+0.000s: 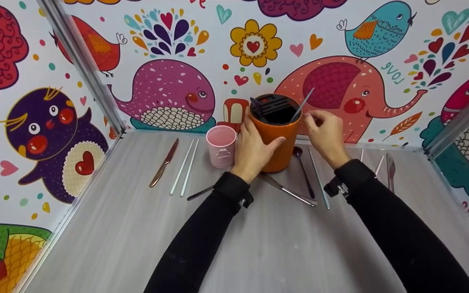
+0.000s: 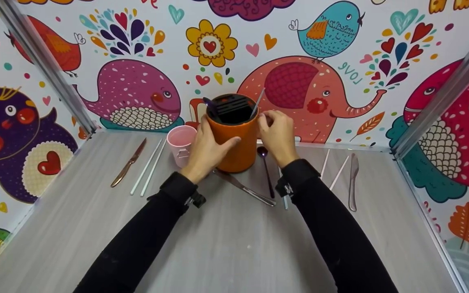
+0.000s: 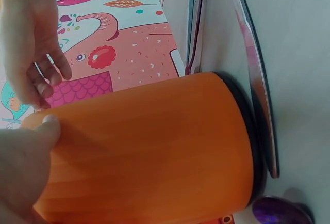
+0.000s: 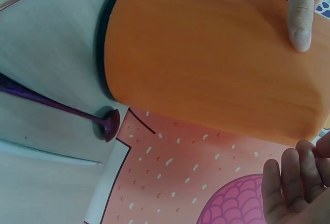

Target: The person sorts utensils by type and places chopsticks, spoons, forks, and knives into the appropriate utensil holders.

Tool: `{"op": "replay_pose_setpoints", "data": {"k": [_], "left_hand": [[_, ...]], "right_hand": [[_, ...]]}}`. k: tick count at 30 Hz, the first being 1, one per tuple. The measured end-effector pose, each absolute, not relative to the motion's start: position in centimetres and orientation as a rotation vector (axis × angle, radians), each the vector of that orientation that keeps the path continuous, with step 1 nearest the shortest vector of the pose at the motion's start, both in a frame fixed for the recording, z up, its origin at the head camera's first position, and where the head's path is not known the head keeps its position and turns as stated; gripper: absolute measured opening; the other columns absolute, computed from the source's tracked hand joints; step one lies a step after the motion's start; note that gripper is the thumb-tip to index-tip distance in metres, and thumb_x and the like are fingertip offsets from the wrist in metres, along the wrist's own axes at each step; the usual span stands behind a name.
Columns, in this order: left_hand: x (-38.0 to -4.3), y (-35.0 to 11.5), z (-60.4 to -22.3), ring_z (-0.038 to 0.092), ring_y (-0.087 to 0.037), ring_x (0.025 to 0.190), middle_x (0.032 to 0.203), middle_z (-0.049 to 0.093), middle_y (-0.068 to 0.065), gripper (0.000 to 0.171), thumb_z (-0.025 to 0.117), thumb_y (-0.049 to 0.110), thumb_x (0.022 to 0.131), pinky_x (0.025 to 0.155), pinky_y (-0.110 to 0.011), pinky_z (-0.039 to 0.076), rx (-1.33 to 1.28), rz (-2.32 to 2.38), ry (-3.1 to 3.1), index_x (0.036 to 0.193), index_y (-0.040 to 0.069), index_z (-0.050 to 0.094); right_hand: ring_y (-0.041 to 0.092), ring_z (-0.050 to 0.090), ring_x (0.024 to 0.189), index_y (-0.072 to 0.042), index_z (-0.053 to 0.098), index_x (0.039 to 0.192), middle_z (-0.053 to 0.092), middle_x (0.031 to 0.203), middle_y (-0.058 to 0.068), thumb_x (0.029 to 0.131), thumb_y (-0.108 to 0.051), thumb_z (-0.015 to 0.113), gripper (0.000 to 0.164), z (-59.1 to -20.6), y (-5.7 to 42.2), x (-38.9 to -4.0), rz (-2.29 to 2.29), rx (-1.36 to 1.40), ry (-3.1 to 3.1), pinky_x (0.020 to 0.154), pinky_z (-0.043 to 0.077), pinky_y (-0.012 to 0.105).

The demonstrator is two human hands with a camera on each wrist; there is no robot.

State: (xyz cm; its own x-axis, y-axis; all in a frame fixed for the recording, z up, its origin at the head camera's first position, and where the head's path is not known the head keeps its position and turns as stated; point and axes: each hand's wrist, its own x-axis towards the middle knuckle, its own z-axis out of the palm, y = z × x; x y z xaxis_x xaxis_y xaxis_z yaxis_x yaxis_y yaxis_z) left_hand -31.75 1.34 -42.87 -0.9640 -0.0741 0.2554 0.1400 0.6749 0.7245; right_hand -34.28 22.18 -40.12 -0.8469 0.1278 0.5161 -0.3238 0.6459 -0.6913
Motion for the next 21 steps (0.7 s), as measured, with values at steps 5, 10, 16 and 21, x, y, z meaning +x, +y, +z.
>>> {"op": "replay_pose_setpoints", "data": {"k": [5,10,16,21], "left_hand": [[-31.7,1.3,-42.8,0.047,-0.035,0.158,0.178,0.035,-0.018,0.13,0.082,0.069,0.09,0.136,-0.05,0.036,-0.04,-1.188,-2.637,0.178,0.01,0.007],[-31.7,1.3,-42.7,0.047,-0.035,0.158,0.177,0.036,-0.018,0.131,0.081,0.071,0.089,0.136,-0.05,0.036,-0.037,-1.181,-2.646,0.178,0.009,0.008],[-31.6,1.3,-42.7,0.047,-0.034,0.158,0.177,0.036,-0.018,0.13,0.081,0.071,0.089,0.136,-0.049,0.036,-0.029,-1.171,-2.66,0.178,0.008,0.009],[-31.6,1.3,-42.7,0.046,-0.033,0.158,0.177,0.036,-0.017,0.129,0.081,0.071,0.09,0.137,-0.049,0.035,-0.027,-1.178,-2.663,0.178,0.009,0.009]], "right_hand": [[0.02,0.067,0.087,0.0,0.085,0.113,0.083,0.104,0.018,0.108,-0.018,0.067,0.026,-40.3,22.8,-34.1,1.119,0.147,-2.331,0.073,0.045,0.012],[0.018,0.064,0.082,-0.002,0.085,0.112,0.082,0.097,0.016,0.107,-0.019,0.069,0.024,-40.2,23.6,-33.9,1.103,0.128,-2.355,0.068,0.044,0.012],[0.02,0.057,0.072,-0.004,0.085,0.096,0.069,0.077,0.008,0.107,-0.03,0.072,0.031,-40.6,24.8,-33.7,1.047,0.102,-2.469,0.059,0.041,0.018],[0.022,0.055,0.068,-0.004,0.078,0.083,0.062,0.067,0.003,0.11,-0.035,0.07,0.042,-41.3,25.9,-33.8,0.988,0.149,-2.574,0.058,0.041,0.024]]}}
